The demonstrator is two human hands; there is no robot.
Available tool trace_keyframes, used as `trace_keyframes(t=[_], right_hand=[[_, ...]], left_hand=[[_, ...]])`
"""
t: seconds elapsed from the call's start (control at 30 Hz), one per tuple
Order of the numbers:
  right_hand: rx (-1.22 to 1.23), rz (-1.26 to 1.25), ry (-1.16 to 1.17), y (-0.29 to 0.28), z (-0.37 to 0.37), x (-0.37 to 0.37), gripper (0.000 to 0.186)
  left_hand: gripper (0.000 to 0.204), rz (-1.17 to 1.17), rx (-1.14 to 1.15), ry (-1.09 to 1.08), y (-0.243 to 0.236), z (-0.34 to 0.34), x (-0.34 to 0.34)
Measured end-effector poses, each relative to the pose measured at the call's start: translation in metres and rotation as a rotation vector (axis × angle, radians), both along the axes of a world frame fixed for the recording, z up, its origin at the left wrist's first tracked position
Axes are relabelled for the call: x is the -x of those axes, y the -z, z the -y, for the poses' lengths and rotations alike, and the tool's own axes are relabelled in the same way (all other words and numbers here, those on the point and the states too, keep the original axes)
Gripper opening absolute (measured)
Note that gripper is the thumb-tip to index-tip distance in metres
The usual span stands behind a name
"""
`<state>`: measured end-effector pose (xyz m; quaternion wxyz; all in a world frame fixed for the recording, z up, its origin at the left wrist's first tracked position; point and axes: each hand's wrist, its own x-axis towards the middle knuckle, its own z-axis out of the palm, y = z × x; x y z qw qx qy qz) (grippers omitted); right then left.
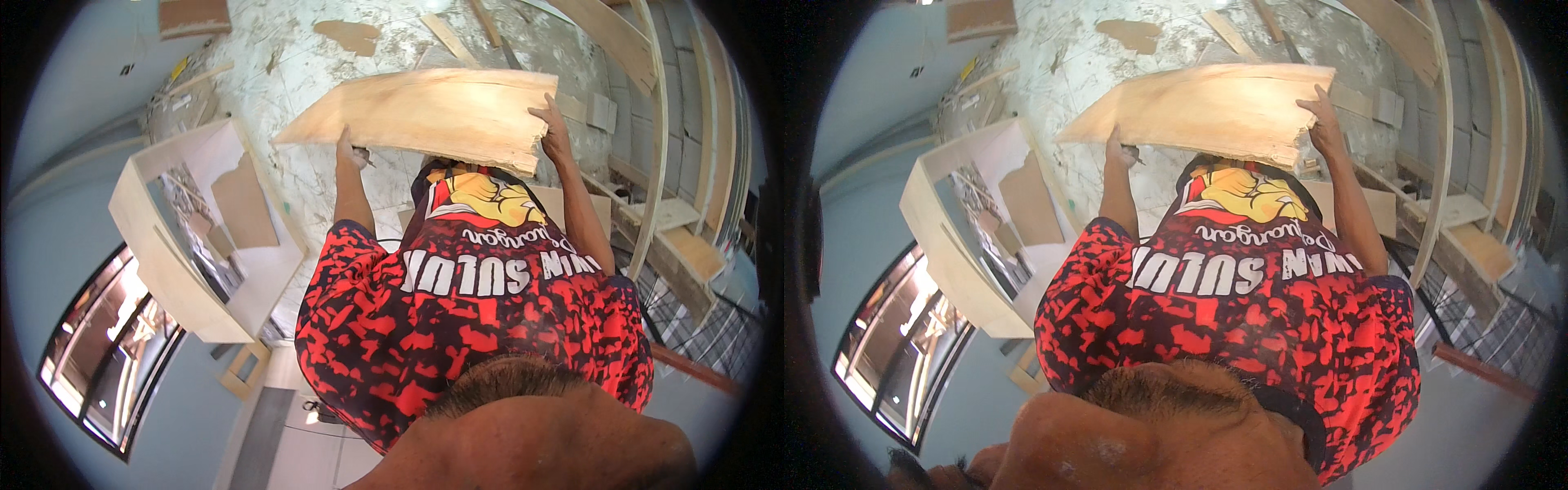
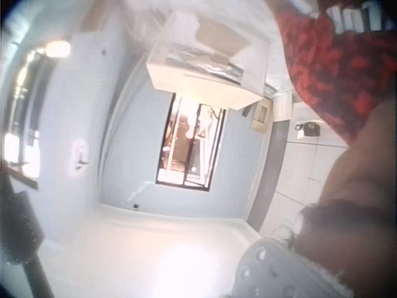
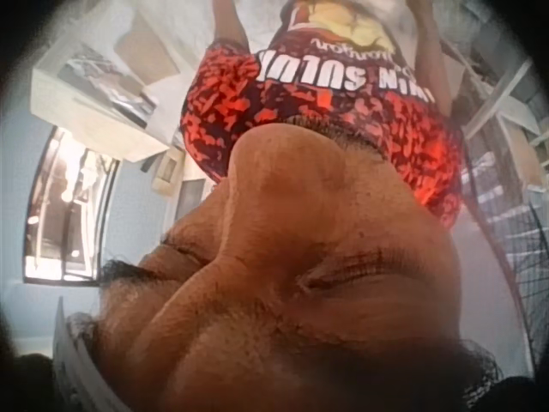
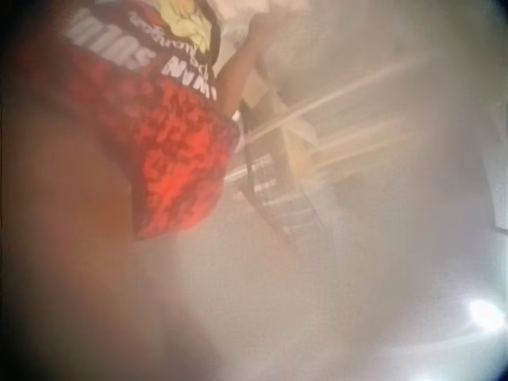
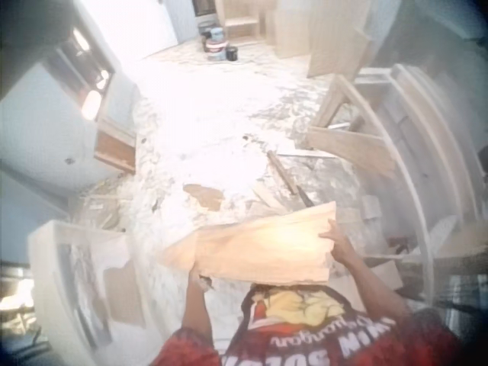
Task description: The person maneuvers a plywood panel against a brick and wood structure, uses a saw to trim an edge, and then uses a hammer and a small tool to adjust or secure the wood while sitting on the floor.
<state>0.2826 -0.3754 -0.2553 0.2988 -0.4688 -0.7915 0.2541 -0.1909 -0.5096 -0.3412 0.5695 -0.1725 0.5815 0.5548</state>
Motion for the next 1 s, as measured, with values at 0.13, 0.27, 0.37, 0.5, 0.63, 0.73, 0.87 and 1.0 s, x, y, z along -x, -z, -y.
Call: trace_keyframes(t=[0.13,0.27,0.37,0.5,0.63,0.73,0.87,1.0], right_hand=[[0.167,-0.267,0.358,0.001,0.007,0.007,0.058],[0.968,-1.270,0.654,-0.031,0.021,0.011,0.049],[0.974,-1.549,0.419,-0.041,0.025,0.002,0.048],[1.001,-1.210,0.257,-0.082,0.040,-0.009,0.051],[0.886,-1.061,0.229,-0.134,0.043,-0.019,0.070],[0.776,-1.108,0.214,-0.144,0.048,-0.035,0.078],[0.754,-1.101,0.244,-0.174,0.053,-0.055,0.077],[0.613,-1.042,0.228,-0.161,0.047,-0.070,0.074]], left_hand=[[0.022,0.064,-0.076,-0.031,0.019,0.000,-0.022],[0.021,0.094,-0.065,0.042,0.005,-0.020,-0.048],[0.029,0.061,-0.116,0.126,-0.018,-0.009,-0.050],[0.027,-0.071,-0.360,0.181,-0.047,0.012,-0.027],[0.029,-0.152,-0.462,0.055,-0.111,-0.010,-0.032],[0.029,-0.137,-0.585,0.044,-0.163,-0.036,-0.056],[0.027,-0.124,-0.810,0.087,-0.234,-0.062,-0.082],[0.025,-0.124,-1.028,0.188,-0.265,-0.092,-0.072]])
